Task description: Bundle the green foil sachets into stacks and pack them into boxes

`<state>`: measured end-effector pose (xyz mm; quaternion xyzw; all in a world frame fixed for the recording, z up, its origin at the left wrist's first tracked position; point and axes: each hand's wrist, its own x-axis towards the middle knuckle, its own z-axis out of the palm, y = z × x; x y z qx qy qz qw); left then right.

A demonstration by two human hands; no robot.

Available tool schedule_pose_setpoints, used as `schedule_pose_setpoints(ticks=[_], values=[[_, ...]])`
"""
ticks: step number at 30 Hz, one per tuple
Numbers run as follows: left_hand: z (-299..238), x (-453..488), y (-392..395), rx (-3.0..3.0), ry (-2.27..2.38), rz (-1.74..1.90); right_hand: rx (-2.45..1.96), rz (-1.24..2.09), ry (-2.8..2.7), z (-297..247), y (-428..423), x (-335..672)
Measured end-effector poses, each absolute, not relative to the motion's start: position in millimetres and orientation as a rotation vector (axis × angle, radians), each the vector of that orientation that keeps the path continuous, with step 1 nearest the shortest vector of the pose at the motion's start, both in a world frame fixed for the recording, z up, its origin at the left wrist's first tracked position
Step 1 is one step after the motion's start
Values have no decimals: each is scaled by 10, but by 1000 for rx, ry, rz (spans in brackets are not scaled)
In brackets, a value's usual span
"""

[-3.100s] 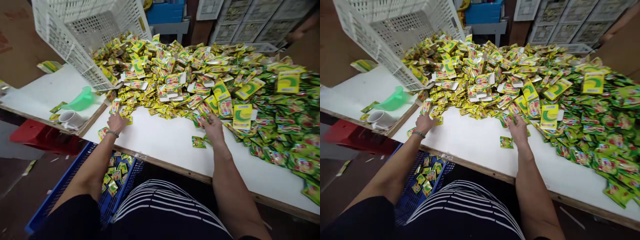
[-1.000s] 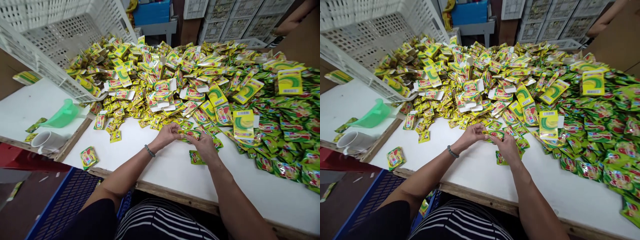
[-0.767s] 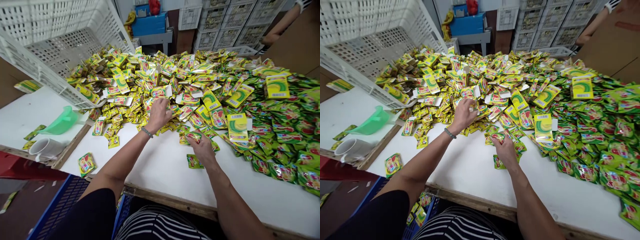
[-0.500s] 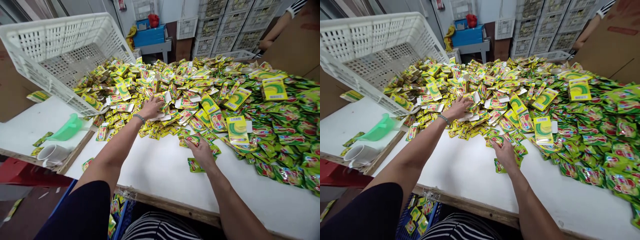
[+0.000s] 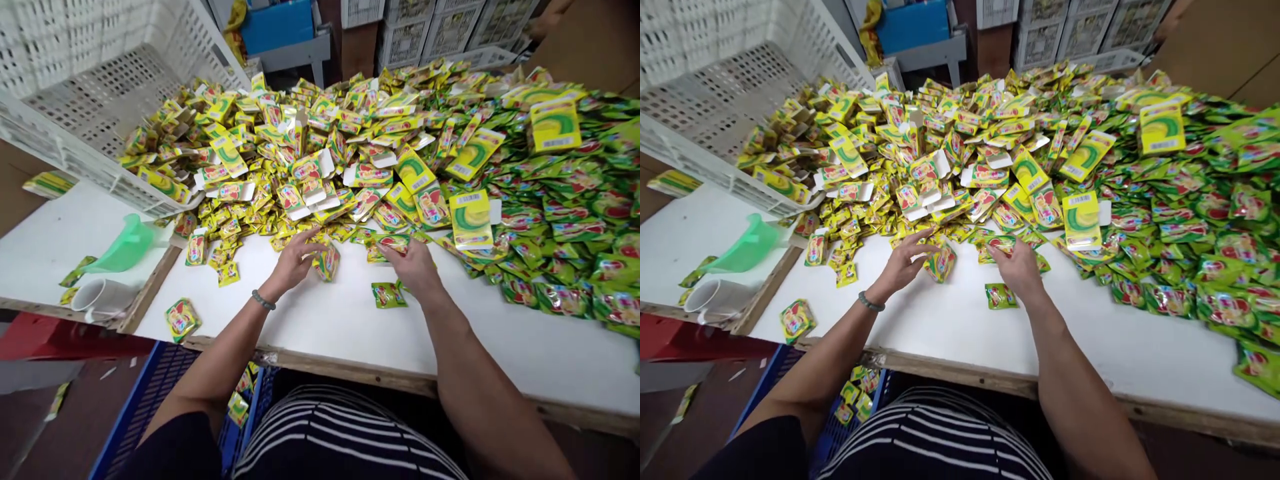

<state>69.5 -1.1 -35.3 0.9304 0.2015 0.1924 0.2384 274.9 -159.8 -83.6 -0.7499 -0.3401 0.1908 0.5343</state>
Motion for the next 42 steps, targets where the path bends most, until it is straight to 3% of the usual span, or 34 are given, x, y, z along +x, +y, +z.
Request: schedule_pose_setpoints(ticks=[3, 7, 11, 18, 24, 38, 42], values=[[-501, 646, -167, 2442, 995, 399, -2104, 433, -888, -832, -1537, 2634], [-434, 785, -404, 2562, 1341, 75, -2092, 473, -904, -820, -1492, 2530], [-446, 869, -510, 2588, 1231, -149, -1894, 573, -818, -859, -1519, 2571], [-731, 846, -396, 1819, 966, 293, -1661, 684, -794, -875, -1484, 2548], [-761, 890, -434, 1398, 799, 368, -1741, 956, -935, -740, -1534, 2600], [-777, 941, -504, 1210, 672, 330, -1696, 674, -1151, -693, -1536, 2440], [-697, 935, -553, 1179, 561, 222, -1691, 652, -966, -731, -1518, 2390]])
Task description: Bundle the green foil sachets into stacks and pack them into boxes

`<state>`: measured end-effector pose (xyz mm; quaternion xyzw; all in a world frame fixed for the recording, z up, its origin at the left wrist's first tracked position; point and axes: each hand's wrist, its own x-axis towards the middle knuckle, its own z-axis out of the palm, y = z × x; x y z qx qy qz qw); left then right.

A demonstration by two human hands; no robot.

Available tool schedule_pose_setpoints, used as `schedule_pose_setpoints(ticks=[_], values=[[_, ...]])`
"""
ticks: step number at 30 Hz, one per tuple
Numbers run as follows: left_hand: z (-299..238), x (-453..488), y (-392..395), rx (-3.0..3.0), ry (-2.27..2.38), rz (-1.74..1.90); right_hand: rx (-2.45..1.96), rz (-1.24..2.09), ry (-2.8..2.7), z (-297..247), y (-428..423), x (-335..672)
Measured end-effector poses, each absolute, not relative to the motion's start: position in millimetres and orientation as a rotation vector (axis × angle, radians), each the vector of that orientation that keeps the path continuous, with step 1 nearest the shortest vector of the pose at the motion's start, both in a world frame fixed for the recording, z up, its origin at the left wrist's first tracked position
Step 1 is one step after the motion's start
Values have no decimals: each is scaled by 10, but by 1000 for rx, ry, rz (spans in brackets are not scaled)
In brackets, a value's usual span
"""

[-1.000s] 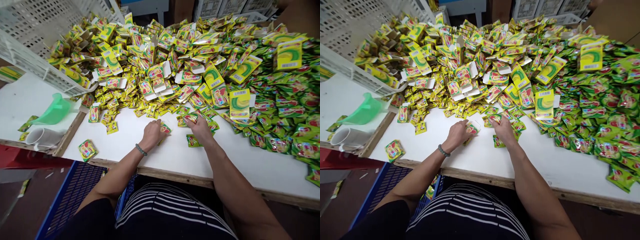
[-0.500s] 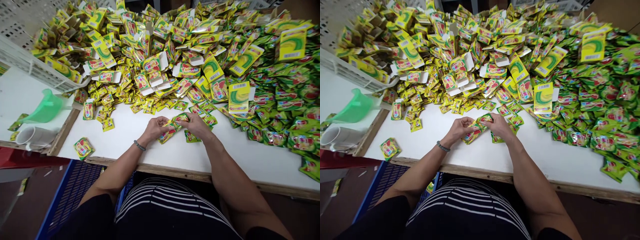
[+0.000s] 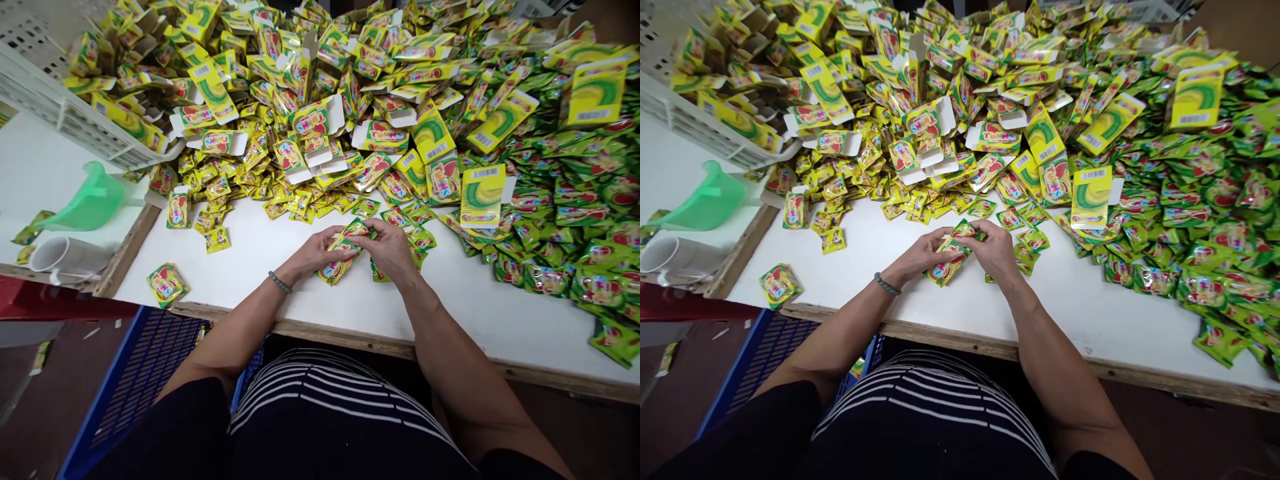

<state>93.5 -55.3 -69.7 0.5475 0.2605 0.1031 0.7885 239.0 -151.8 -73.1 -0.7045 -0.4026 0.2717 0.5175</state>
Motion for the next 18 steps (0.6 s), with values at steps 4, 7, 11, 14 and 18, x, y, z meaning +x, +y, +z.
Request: schedule_pose_setpoints(ticks=[4, 7, 11, 14, 18], values=[[-655, 940, -581, 1178, 567, 188, -1757, 500, -988, -797, -1501, 2376], [-676, 928, -567, 1248, 606, 250, -1775, 500, -1138, -829, -1498, 2338], [-702, 898, -554, 1312, 622, 292, -1728, 753, -1232, -840, -1504, 2277], [-708, 894, -565, 1275, 607, 290, -1686, 783, -1187, -828, -1501, 2288], [-715, 915, -571, 1326, 635, 408, -1624, 776, -914, -800, -1489, 2340]])
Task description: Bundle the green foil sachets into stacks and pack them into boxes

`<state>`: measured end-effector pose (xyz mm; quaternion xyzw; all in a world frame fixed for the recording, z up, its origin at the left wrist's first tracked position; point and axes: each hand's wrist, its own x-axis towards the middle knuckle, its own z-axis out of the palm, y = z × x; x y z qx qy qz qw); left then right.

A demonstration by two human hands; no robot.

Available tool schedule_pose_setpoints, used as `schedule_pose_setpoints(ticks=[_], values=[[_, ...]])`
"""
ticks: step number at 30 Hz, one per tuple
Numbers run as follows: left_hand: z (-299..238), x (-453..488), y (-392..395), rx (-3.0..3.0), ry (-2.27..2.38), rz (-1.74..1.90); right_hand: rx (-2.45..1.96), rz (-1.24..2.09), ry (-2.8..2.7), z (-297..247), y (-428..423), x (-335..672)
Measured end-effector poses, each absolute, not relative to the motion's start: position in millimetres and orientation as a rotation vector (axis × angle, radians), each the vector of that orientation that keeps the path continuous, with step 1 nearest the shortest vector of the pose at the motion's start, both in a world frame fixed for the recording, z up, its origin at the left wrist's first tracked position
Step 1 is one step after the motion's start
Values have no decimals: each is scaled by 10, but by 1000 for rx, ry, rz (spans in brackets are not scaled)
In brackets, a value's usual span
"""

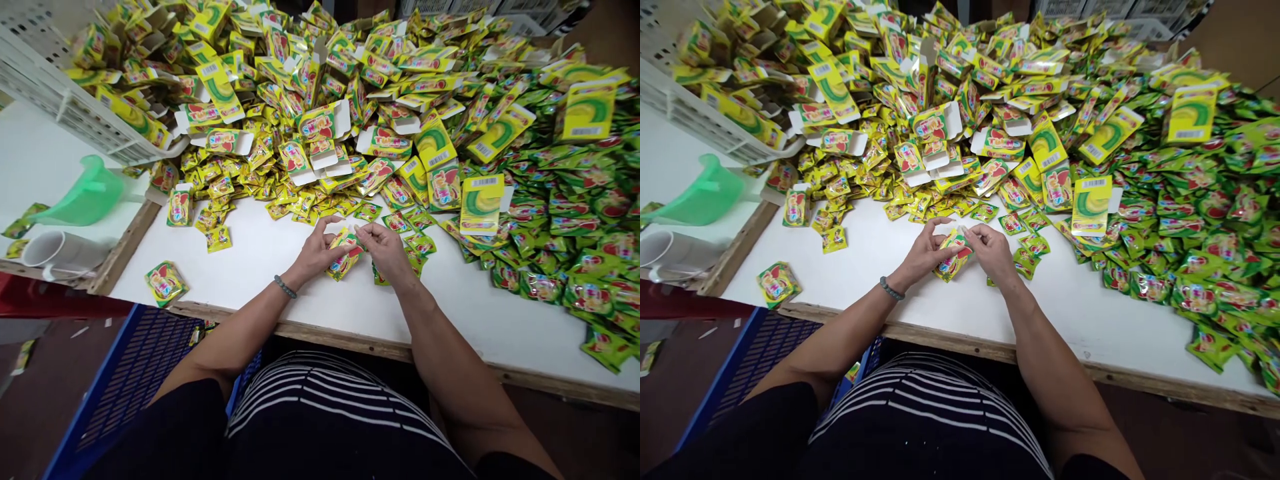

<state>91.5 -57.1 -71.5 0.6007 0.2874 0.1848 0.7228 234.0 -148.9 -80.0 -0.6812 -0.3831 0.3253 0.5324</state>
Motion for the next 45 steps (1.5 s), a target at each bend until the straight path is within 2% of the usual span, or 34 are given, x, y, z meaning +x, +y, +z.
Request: schedule_pose_setpoints(ticks=[6, 16, 20, 26, 36, 45], values=[[-692, 935, -562, 1204, 635, 550, -1446, 877, -806, -777, -1484, 2332], [-643, 899, -546, 1095, 678, 521, -1569, 775, -903, -758, -1514, 2188], [-658, 887, -546, 1151, 611, 470, -1503, 838, -816, -739, -1519, 2220], [-705, 876, -531, 1166, 651, 586, -1567, 776, -905, -734, -1540, 2237], [-661, 870, -546, 1287, 631, 523, -1371, 1041, -626, -728, -1534, 2302], [-653, 832, -551, 1289, 601, 470, -1438, 1148, -804, -749, -1620, 2497]])
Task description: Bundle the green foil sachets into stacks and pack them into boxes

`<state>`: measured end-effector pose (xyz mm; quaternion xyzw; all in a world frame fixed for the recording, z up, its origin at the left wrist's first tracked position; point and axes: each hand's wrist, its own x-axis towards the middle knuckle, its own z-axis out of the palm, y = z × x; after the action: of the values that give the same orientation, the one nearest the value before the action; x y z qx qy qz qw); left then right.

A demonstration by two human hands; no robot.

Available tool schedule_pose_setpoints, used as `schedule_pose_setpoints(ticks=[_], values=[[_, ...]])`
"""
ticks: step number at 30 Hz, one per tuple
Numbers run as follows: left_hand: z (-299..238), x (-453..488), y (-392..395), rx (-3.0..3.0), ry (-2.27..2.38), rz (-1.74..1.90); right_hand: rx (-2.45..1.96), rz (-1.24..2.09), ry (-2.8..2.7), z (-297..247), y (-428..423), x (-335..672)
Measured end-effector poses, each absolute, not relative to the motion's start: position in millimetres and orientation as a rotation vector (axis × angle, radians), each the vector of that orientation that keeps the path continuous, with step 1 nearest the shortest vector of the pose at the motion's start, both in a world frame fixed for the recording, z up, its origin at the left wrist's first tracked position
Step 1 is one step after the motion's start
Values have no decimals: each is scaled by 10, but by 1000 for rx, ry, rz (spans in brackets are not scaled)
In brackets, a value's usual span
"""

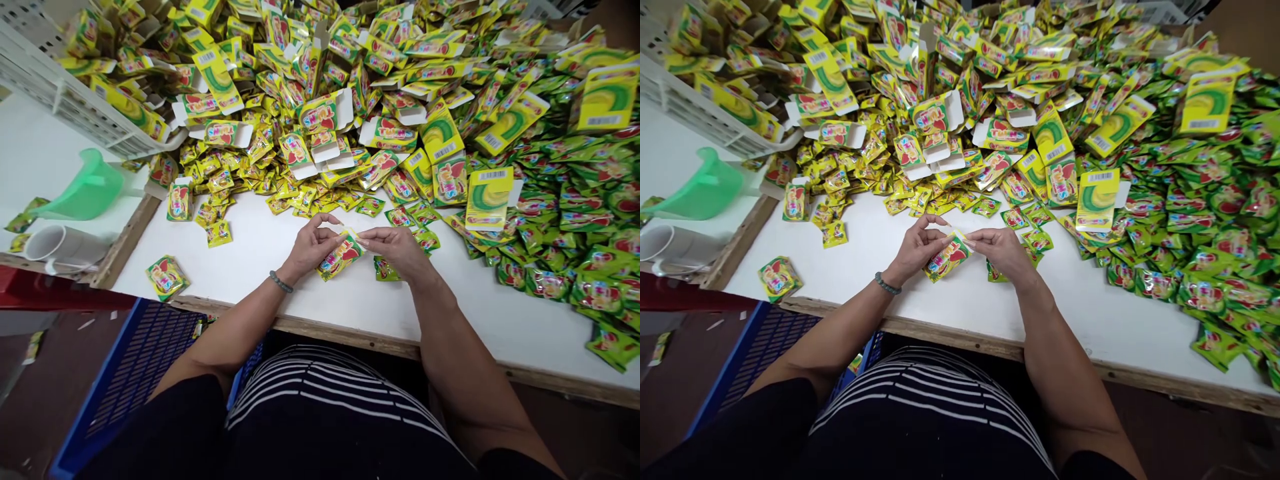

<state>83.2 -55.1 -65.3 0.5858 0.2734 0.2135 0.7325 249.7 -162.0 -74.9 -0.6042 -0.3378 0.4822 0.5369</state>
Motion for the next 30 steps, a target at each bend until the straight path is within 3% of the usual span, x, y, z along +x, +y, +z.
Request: schedule_pose_setpoints(ticks=[6, 12, 20, 27, 30], values=[[-687, 830, -589, 1264, 642, 553, -1508, 1040, -971, -656, -1665, 2450], [-654, 832, -571, 1268, 627, 542, -1639, 667, -1022, -667, -1618, 2207], [-674, 836, -598, 1279, 638, 496, -1619, 546, -1156, -660, -1593, 2097], [-278, 407, -360, 2030, 703, -119, -2096, 587, -1449, -767, -1901, 2624], [-167, -60, -47, 2182, 951, -201, -2308, 449, -1651, -914, -2025, 2880]])
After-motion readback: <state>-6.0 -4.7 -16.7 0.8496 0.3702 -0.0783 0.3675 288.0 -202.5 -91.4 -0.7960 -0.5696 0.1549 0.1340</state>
